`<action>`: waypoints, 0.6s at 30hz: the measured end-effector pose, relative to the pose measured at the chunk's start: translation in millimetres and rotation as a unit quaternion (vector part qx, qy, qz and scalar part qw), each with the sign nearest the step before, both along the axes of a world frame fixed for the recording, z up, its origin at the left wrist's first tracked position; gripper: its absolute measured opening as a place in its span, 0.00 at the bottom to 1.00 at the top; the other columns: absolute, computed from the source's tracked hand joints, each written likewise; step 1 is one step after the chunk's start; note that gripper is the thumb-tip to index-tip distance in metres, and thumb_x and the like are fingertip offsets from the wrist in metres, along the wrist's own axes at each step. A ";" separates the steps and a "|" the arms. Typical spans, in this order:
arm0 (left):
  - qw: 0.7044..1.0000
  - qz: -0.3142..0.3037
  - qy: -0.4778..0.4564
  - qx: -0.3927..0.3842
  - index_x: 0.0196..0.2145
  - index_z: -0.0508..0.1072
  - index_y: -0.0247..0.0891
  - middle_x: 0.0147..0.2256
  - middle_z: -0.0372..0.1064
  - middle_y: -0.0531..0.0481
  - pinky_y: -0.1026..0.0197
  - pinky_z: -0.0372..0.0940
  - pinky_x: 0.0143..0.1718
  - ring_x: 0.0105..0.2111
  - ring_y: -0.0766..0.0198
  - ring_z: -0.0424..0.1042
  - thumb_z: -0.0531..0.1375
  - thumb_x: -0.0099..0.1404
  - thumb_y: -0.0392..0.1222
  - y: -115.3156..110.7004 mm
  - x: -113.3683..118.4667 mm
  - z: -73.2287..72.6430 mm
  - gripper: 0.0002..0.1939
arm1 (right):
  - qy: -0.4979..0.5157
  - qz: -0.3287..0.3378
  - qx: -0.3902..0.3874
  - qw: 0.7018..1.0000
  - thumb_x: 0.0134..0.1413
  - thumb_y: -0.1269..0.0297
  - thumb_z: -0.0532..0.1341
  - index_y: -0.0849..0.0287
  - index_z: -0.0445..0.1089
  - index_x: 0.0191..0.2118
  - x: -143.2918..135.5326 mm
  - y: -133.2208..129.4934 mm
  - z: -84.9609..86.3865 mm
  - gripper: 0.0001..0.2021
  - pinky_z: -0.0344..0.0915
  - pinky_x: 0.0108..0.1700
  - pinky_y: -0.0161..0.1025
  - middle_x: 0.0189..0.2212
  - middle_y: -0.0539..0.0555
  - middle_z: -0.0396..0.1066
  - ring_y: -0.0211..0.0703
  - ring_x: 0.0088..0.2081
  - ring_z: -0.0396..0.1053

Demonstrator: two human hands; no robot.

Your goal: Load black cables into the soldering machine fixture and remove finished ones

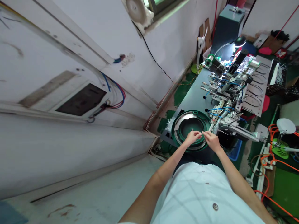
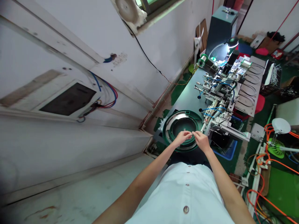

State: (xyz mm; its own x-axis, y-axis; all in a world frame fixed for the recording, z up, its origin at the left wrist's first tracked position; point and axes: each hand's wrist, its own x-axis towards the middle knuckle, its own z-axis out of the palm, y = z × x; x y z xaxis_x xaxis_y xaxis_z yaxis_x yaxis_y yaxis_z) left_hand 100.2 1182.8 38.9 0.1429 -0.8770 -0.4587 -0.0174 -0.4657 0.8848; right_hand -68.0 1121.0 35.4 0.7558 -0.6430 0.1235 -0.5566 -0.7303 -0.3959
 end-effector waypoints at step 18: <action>0.958 -0.049 -0.277 0.054 0.39 0.74 0.41 0.43 0.70 0.46 0.60 0.60 0.47 0.45 0.59 0.70 0.55 0.62 0.34 -55.6 -27.4 -33.1 0.11 | -0.020 -0.198 0.059 0.978 0.60 0.63 0.49 0.60 0.74 0.31 -32.3 -11.3 -39.6 0.17 0.63 0.31 0.34 0.27 0.54 0.74 0.40 0.27 0.71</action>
State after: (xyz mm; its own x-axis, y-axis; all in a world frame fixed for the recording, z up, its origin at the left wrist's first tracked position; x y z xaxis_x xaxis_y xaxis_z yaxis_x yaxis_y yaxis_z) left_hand 72.8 1127.3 5.8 0.3103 -0.8500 -0.4256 -0.5185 -0.5266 0.6737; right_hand -100.3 1109.7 -4.2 0.4400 -0.8963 0.0546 -0.7691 -0.4075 -0.4924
